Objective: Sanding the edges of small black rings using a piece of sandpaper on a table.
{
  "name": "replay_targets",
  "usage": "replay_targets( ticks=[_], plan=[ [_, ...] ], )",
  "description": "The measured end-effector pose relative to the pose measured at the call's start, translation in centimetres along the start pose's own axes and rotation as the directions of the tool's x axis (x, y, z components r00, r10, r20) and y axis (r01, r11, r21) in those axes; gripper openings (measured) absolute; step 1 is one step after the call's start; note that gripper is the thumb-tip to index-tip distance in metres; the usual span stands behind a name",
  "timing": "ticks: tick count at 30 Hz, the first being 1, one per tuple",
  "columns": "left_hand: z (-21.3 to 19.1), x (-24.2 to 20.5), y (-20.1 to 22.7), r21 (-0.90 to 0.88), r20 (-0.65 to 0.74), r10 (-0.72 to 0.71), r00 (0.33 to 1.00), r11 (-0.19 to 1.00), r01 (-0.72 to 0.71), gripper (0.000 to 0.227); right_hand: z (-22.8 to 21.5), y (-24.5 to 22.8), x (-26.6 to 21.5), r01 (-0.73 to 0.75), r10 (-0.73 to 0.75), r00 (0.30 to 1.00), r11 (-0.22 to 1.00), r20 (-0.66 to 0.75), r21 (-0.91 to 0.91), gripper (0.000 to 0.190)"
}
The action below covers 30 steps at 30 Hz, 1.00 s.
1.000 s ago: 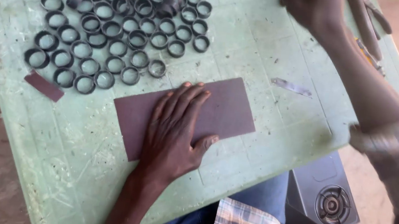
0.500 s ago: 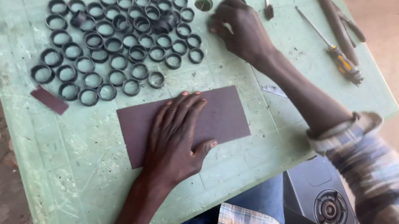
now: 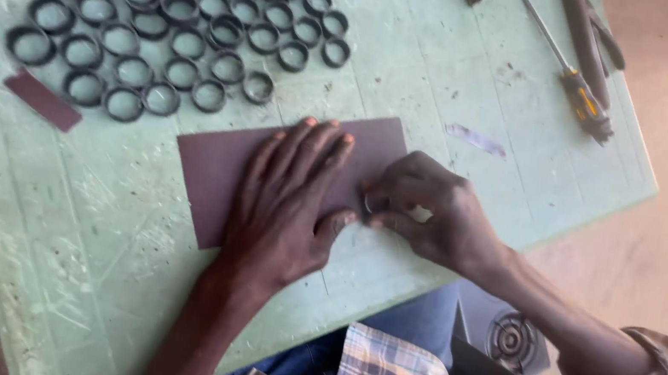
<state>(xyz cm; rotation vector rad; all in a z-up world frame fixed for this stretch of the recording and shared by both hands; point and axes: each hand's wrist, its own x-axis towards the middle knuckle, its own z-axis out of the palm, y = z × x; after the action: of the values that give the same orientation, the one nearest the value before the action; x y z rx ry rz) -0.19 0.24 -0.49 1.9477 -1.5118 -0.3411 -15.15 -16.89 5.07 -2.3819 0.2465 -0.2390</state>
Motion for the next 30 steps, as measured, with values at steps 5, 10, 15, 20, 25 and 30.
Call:
replay_targets(
  ticks=[5, 10, 15, 20, 25, 30],
  plan=[
    [1.0, -0.9, 0.3, 0.038, -0.007, 0.043, 0.999, 0.998, -0.043, 0.072, -0.2, 1.1, -0.9, -0.047, 0.045, 0.999, 0.995, -0.021, -0.088, 0.019],
    [0.9, -0.8, 0.2, 0.128, -0.024, 0.081, 0.996, 0.989, -0.077, 0.068, -0.5, 1.2, -0.5, -0.182, 0.188, 0.980, 0.979, 0.061, -0.090, 0.033],
    [0.7, -0.3, -0.1, 0.128, -0.022, 0.072, 0.997, 0.989, -0.069, 0.068, -0.6, 1.5, -0.6, -0.033, 0.036, 0.999, 0.994, 0.035, -0.101, 0.031],
    [0.5, 0.1, -0.3, 0.146, -0.044, 0.081, 0.996, 0.986, -0.074, 0.066, 0.5, 1.0, 1.0, -0.068, 0.058, 0.996, 0.987, -0.065, -0.148, 0.017],
    [0.4, 0.4, -0.7, 0.190, -0.030, 0.089, 0.996, 0.978, -0.082, 0.067, 0.4, 1.6, 1.9, -0.044, 0.014, 0.990, 0.975, -0.138, -0.216, 0.007],
    [0.2, 0.0, 0.0, 0.186, -0.015, 0.090, 0.996, 0.979, -0.085, 0.066, -0.1, 2.2, 1.0, -0.026, -0.006, 0.992, 0.968, -0.127, -0.248, 0.009]
  ],
)
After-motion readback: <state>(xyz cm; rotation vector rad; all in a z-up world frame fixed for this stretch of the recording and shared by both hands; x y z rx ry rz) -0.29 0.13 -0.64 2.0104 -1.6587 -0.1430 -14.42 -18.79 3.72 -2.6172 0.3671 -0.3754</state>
